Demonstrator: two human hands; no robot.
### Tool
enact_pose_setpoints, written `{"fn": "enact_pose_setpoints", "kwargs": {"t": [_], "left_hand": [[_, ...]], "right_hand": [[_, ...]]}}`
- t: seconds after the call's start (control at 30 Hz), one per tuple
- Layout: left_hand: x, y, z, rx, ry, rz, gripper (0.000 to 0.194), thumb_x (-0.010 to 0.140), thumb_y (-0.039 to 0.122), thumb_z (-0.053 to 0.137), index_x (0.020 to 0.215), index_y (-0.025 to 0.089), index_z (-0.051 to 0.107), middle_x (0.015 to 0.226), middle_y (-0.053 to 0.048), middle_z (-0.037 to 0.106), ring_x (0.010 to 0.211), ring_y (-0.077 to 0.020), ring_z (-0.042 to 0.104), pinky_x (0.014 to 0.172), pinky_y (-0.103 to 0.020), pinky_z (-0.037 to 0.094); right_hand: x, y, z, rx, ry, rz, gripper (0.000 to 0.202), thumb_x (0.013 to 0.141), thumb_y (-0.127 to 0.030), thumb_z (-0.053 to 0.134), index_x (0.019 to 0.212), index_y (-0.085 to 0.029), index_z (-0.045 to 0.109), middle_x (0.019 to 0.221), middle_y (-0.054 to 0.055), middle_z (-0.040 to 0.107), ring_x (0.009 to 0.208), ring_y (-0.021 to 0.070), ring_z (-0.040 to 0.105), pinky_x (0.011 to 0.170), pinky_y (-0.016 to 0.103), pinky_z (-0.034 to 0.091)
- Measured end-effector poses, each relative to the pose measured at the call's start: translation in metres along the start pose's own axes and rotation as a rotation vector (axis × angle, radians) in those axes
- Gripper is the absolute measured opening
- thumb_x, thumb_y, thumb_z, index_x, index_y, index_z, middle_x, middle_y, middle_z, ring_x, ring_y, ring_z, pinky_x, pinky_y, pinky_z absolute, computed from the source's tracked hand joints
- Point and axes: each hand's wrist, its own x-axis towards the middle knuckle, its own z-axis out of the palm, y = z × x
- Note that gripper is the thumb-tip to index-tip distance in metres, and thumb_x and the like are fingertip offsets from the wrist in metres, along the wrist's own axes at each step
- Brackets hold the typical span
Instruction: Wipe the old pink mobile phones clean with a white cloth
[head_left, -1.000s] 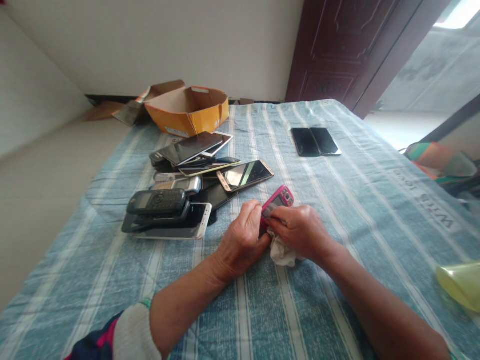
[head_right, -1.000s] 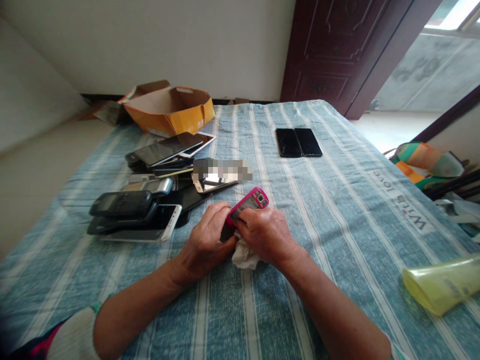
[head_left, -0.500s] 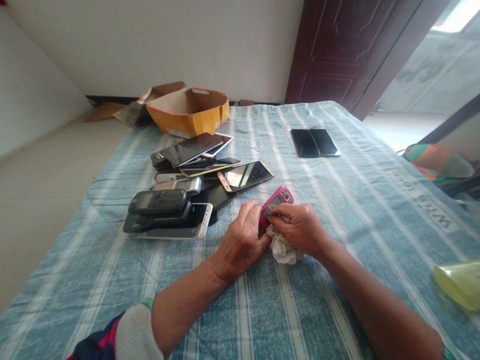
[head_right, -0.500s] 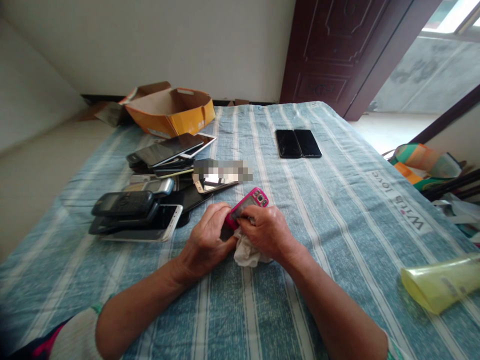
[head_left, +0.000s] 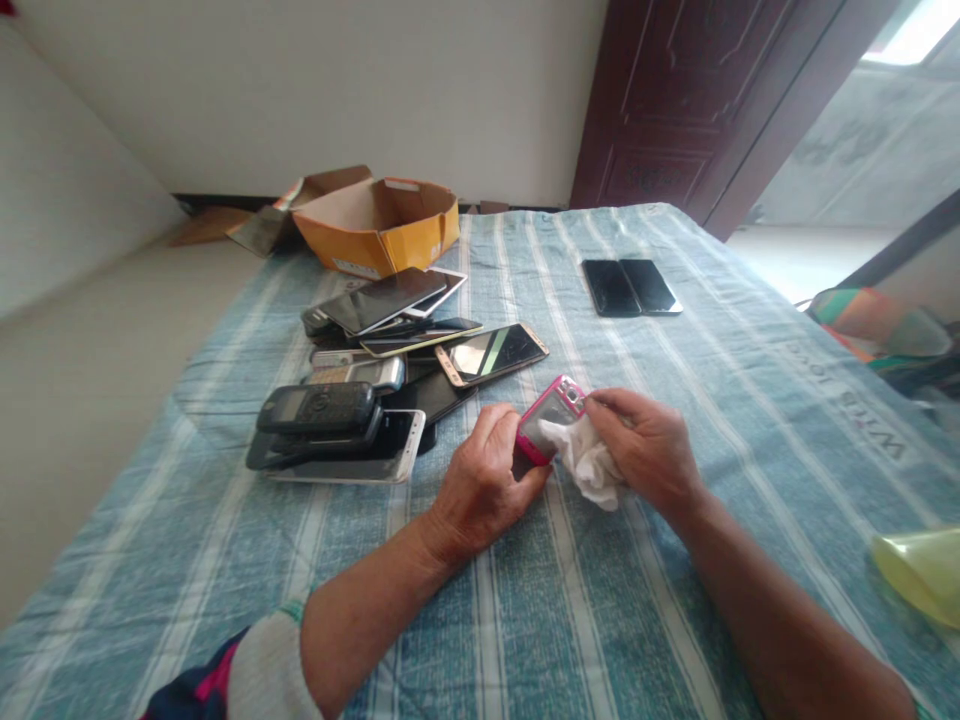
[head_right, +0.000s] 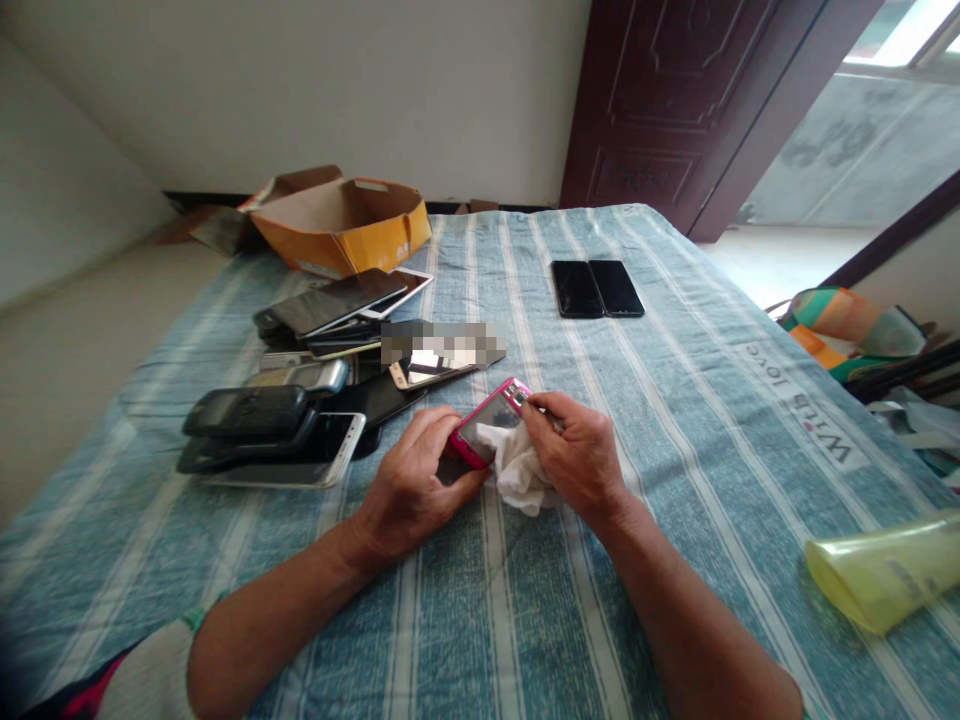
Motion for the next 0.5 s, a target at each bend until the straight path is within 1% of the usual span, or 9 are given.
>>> {"fn": "enact_pose_setpoints", "kwargs": {"t": [0.03, 0.07, 0.1, 0.17, 0.23, 0.3, 0.37, 0.43, 0.5], "left_hand": [[0.000, 0.000, 0.000, 0.000, -0.009, -0.006, 0.027, 0.079, 0.023, 0.062, 0.100, 0.012, 0.051, 0.097, -0.013, 0.059, 0.091, -0.0241, 0.060, 0.079, -0.039, 0.057], [0.000, 0.000, -0.001, 0.003, -0.014, -0.011, 0.026, 0.079, 0.024, 0.062, 0.100, 0.012, 0.052, 0.097, -0.013, 0.059, 0.091, -0.0241, 0.060, 0.079, -0.039, 0.057], [0.000, 0.000, -0.001, 0.008, -0.017, -0.013, 0.026, 0.079, 0.024, 0.061, 0.100, 0.012, 0.052, 0.098, -0.013, 0.059, 0.092, -0.0243, 0.060, 0.079, -0.039, 0.057], [-0.002, -0.001, -0.001, 0.022, -0.021, -0.011, 0.028, 0.079, 0.024, 0.061, 0.102, 0.012, 0.051, 0.100, -0.014, 0.059, 0.094, -0.0253, 0.060, 0.081, -0.039, 0.057], [-0.004, -0.004, 0.000, 0.034, -0.028, -0.002, 0.032, 0.079, 0.025, 0.061, 0.105, 0.011, 0.051, 0.103, -0.015, 0.059, 0.097, -0.0265, 0.060, 0.082, -0.040, 0.057], [-0.005, -0.006, 0.000, 0.039, -0.030, 0.001, 0.034, 0.079, 0.026, 0.061, 0.106, 0.009, 0.051, 0.104, -0.016, 0.059, 0.098, -0.0270, 0.061, 0.083, -0.040, 0.057], [-0.005, -0.006, 0.000, 0.047, -0.034, -0.007, 0.030, 0.078, 0.026, 0.061, 0.102, 0.010, 0.052, 0.102, -0.016, 0.059, 0.095, -0.0266, 0.062, 0.081, -0.039, 0.057], [-0.004, -0.006, 0.000, 0.063, -0.048, -0.027, 0.024, 0.077, 0.024, 0.060, 0.097, 0.012, 0.053, 0.097, -0.014, 0.060, 0.092, -0.0263, 0.062, 0.079, -0.039, 0.057], [-0.003, -0.006, 0.000, 0.085, -0.067, -0.048, 0.020, 0.075, 0.023, 0.060, 0.092, 0.013, 0.053, 0.094, -0.013, 0.061, 0.089, -0.0262, 0.062, 0.078, -0.039, 0.057]], "right_hand": [[0.000, 0.000, -0.002, -0.035, 0.037, -0.039, 0.023, 0.086, -0.034, 0.055, 0.088, -0.019, 0.072, 0.075, 0.001, 0.069, 0.066, 0.0137, 0.062, 0.062, 0.024, 0.046], [-0.001, 0.000, -0.004, -0.072, 0.041, -0.091, 0.023, 0.087, -0.034, 0.055, 0.093, -0.019, 0.072, 0.078, 0.001, 0.070, 0.068, 0.0140, 0.063, 0.064, 0.025, 0.047], [-0.002, -0.001, -0.006, -0.107, 0.010, -0.153, 0.024, 0.088, -0.033, 0.054, 0.100, -0.020, 0.071, 0.082, 0.002, 0.069, 0.070, 0.0142, 0.063, 0.066, 0.025, 0.047], [-0.005, -0.004, -0.008, -0.175, -0.117, -0.279, 0.031, 0.089, -0.034, 0.055, 0.115, -0.021, 0.065, 0.089, 0.003, 0.067, 0.074, 0.0146, 0.062, 0.068, 0.026, 0.047], [-0.010, -0.008, -0.006, -0.261, -0.244, -0.385, 0.035, 0.089, -0.035, 0.055, 0.121, -0.022, 0.061, 0.092, 0.004, 0.064, 0.075, 0.0155, 0.060, 0.066, 0.027, 0.046], [-0.016, -0.013, -0.002, -0.359, -0.313, -0.464, 0.029, 0.091, -0.032, 0.054, 0.115, -0.022, 0.064, 0.089, 0.005, 0.061, 0.076, 0.0168, 0.059, 0.064, 0.028, 0.044], [-0.021, -0.016, 0.003, -0.450, -0.346, -0.501, 0.020, 0.092, -0.028, 0.051, 0.104, -0.021, 0.066, 0.084, 0.004, 0.059, 0.075, 0.0172, 0.057, 0.062, 0.027, 0.040], [-0.025, -0.015, 0.009, -0.522, -0.347, -0.512, 0.017, 0.093, -0.022, 0.050, 0.098, -0.021, 0.066, 0.079, 0.003, 0.057, 0.071, 0.0163, 0.055, 0.060, 0.027, 0.036], [-0.028, -0.012, 0.013, -0.566, -0.329, -0.529, 0.017, 0.092, -0.019, 0.050, 0.099, -0.022, 0.066, 0.076, 0.002, 0.056, 0.067, 0.0156, 0.053, 0.058, 0.028, 0.033]]}}
